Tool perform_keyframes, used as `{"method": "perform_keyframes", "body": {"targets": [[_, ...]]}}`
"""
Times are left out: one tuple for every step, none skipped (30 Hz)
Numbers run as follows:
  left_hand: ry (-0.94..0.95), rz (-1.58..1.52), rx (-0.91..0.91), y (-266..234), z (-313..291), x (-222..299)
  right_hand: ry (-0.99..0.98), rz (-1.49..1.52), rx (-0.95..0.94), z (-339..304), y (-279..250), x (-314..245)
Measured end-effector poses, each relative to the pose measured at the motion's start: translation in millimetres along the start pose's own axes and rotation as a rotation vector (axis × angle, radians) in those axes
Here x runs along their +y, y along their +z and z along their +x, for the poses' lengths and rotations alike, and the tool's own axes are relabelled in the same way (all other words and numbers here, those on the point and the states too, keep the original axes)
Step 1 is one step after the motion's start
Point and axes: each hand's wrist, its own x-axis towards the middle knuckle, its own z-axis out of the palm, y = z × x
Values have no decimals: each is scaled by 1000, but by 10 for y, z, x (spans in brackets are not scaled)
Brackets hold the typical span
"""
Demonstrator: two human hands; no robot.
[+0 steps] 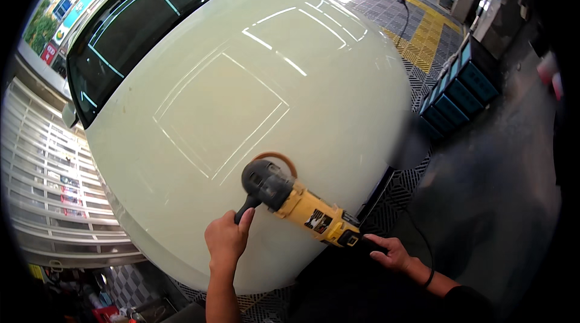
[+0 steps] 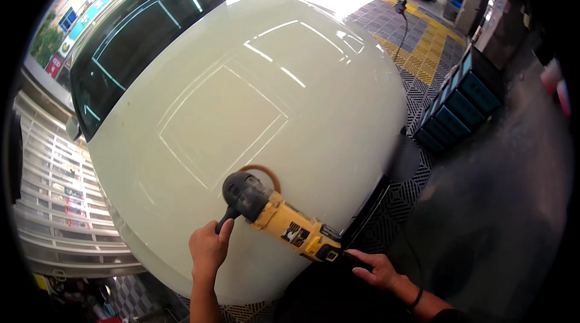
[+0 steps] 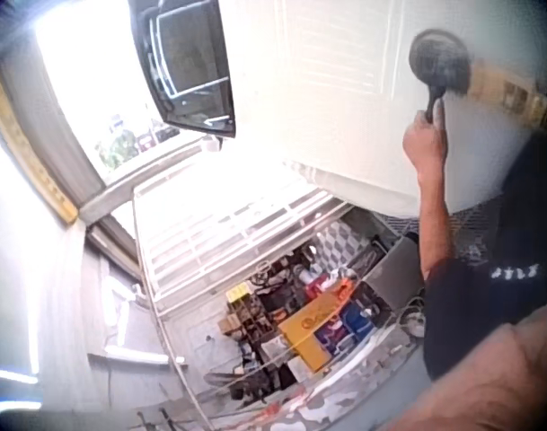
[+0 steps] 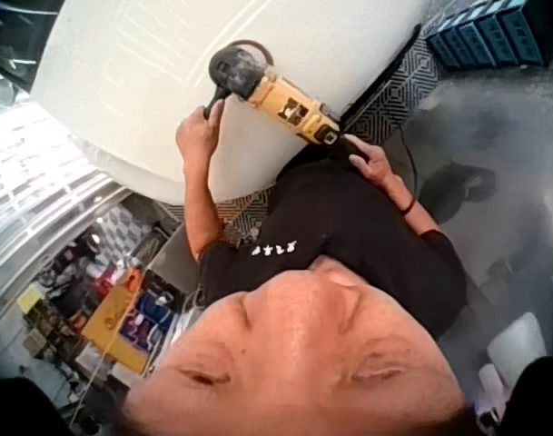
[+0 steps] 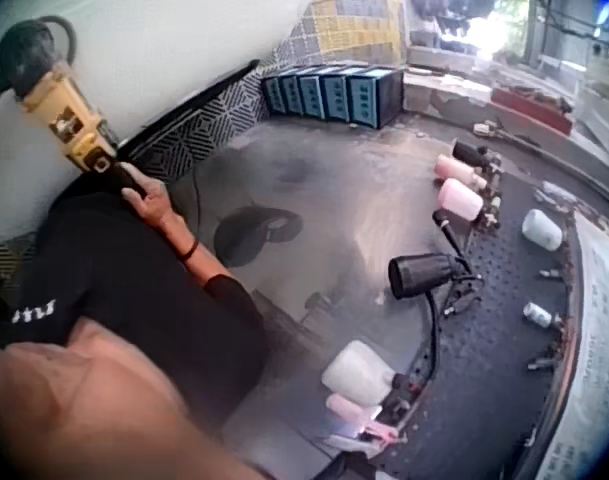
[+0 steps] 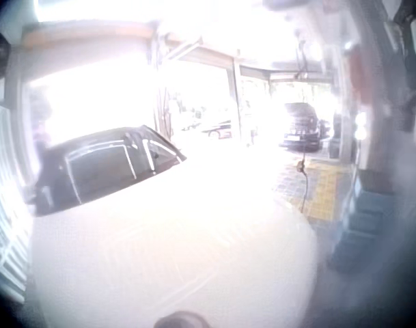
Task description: The person uses a yellow electric polishing machine to buff the hood of a white car. They move the tool in circular and linear motions across the surface, briefly pausing to apply a liquid from a spray bottle before resuming the polishing process.
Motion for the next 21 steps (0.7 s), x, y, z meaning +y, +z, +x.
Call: {"method": "perform_keyframes", "body": {"targets": [[-40, -15, 3, -36, -219, -283, -2, 1, -31, -59, 204, -101], [-57, -23, -38, -48, -426, -587, 2, -2, -67, -177, 406, -189], [-88, -37, -82, -51, -603, -864, 1, -17, -77, -313, 585, -221], [-181, -200, -225, -100, -700, -933, -20, -21, -102, -346, 607, -124], [-273, -365, -370, -154, -789, -977, -40, -29, -132, -384, 596, -55], [-370, -517, -527, -246, -911, -1107, -1, -26, -156, -506, 710, -87], [-344, -506, -605, -316, -1002, -1204, 5, -15, -163, -606, 803, -80], [-321, -498, -683, -382, -1086, -1283, 10, -7, -174, -692, 874, -68], [-300, -494, -750, -430, -1231, -1363, 5, -4, -191, -747, 931, -62], [-318, -485, -695, -428, -1425, -1381, 44, -25, -242, -806, 957, -95], [-379, -491, -669, -477, -1633, -1410, 64, 6, -247, -851, 990, -63], [-330, -445, -636, -550, -1816, -1416, 90, 31, -248, -953, 1052, -1], [-290, -398, -608, -608, -1956, -1408, 122, 58, -254, -1018, 1075, 69], [-366, -523, -630, -651, -2096, -1379, 114, 112, -242, -1049, 1083, 151], [-381, -476, -622, -688, -2193, -1331, 106, 164, -195, -999, 1118, 258], [-300, -462, -517, -705, -2374, -1349, 97, 213, -141, -996, 1190, 335], [-219, -446, -411, -746, -2570, -1354, 88, 263, -87, -1018, 1263, 408], [-280, -435, -445, -1054, -2639, -1090, 172, 439, 9, -1000, 1301, 407], [-203, -467, -370, -1029, -2712, -1117, 107, 382, 212, -926, 1286, 416], [-127, -496, -294, -966, -2814, -1188, 39, 325, 414, -829, 1269, 425], [-48, -514, -227, -944, -2902, -1218, -21, 276, 621, -786, 1284, 454]]}}
